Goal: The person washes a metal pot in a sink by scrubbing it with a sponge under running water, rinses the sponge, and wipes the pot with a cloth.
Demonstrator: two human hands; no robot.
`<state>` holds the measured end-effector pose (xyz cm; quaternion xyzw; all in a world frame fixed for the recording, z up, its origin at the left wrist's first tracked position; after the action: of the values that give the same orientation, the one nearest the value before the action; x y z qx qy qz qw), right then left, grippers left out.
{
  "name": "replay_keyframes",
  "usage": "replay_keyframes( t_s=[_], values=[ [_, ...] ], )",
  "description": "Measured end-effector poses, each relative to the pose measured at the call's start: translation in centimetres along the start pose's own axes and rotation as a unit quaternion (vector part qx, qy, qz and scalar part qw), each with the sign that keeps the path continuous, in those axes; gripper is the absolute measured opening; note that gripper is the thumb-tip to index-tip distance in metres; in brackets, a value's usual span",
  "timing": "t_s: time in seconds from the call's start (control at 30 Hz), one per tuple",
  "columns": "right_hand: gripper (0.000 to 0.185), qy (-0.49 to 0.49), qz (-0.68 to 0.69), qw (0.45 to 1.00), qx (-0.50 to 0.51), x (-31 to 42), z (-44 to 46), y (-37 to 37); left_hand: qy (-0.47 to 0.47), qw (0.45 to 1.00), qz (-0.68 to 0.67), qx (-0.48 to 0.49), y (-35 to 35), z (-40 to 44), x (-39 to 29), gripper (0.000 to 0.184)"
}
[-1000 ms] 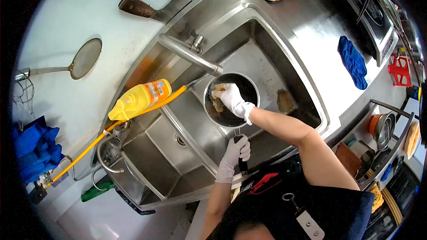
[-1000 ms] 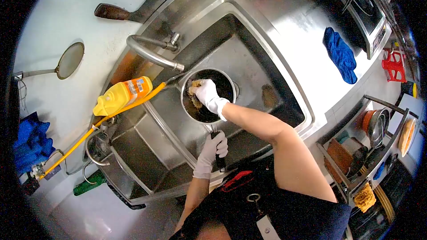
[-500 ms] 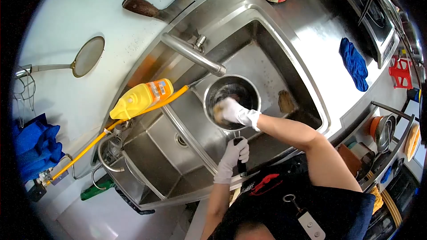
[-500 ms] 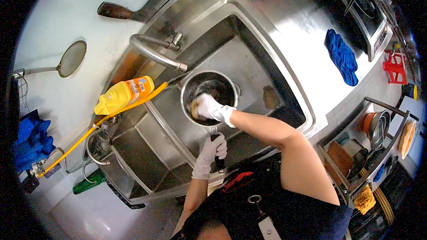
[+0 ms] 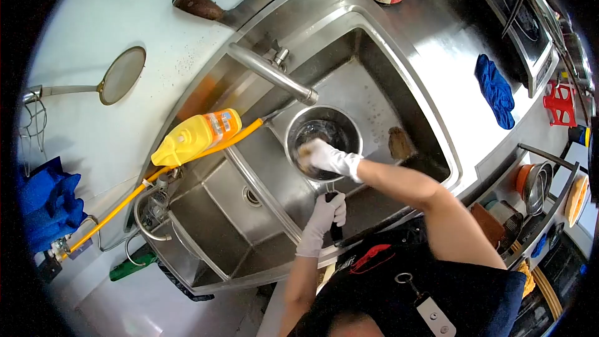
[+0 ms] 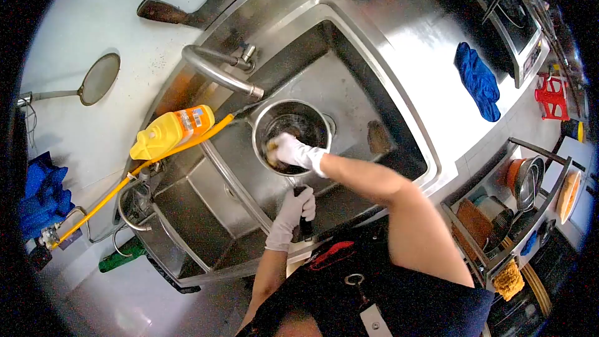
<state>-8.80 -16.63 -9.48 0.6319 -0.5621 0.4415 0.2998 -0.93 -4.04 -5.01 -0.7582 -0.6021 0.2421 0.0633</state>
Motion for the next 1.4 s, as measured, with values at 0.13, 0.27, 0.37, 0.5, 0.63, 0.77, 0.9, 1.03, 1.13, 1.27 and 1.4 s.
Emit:
replay_keyframes(
  t_s=[0.13,0.27,0.37,0.5,0.63,0.77,0.9,1.03,1.13,1.27,1.4],
  values=[
    [0.022,0.004,-0.466,0.838,0.284,-1.1,-3.1,0.7,-0.007,0.993,0.108,-0.038,1.8,-1.1,-0.1,0.022],
    [0.013,0.125,-0.735,0.616,0.254,-2.0,-3.2,4.3,0.028,0.996,0.085,0.014,0.8,-0.6,1.8,0.023],
    [0.016,0.311,-0.769,0.534,0.162,0.1,-3.4,4.0,0.01,0.997,0.076,-0.023,1.0,-0.8,1.1,0.023],
    [0.023,0.048,-0.622,0.754,0.204,-2.8,-3.8,2.5,-0.008,0.995,0.093,-0.028,1.1,-1.1,0.3,0.017],
    [0.025,0.079,-0.189,0.978,0.043,0.2,-3.2,0.5,0.01,0.997,0.072,-0.004,-0.3,-1.1,0.2,0.017],
    [0.016,0.277,-0.433,0.848,-0.132,3.7,-0.3,0.6,0.005,0.998,0.064,-0.026,-0.6,-1.6,-0.9,0.015],
    [0.017,0.234,-0.686,0.67,-0.16,4.3,0.8,1.8,-0.022,0.996,0.064,-0.066,0.1,-2.3,-1.6,0.014],
    [0.017,0.0,-0.59,0.796,0.132,0.3,-0.9,1.8,-0.06,0.988,0.105,-0.094,1.5,-1.6,-1.4,0.014],
    [0.023,0.008,-0.186,0.975,0.119,-0.4,-1.3,0.7,-0.079,0.983,0.146,-0.076,2.9,-0.1,0.3,0.014],
    [0.025,0.03,0.079,0.985,0.15,1.2,-3.3,-1.8,-0.152,0.954,0.214,-0.147,4.5,0.1,-0.4,0.016],
    [0.033,0.26,-0.423,0.858,0.133,4.6,-6.0,2.5,-0.142,0.946,0.204,-0.208,6.3,-1.9,-1.3,0.014]
  ],
)
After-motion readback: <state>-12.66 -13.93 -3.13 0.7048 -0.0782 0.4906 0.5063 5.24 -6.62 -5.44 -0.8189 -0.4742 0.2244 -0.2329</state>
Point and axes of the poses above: each hand's wrist, its own z-axis towards the middle knuckle, its own y-axis out of the back of the hand, x = y × z, the point moved 7 cm from there along z, towards the middle knuckle, and after that the axes turned 1 degree about y, right-handed, at the moved point
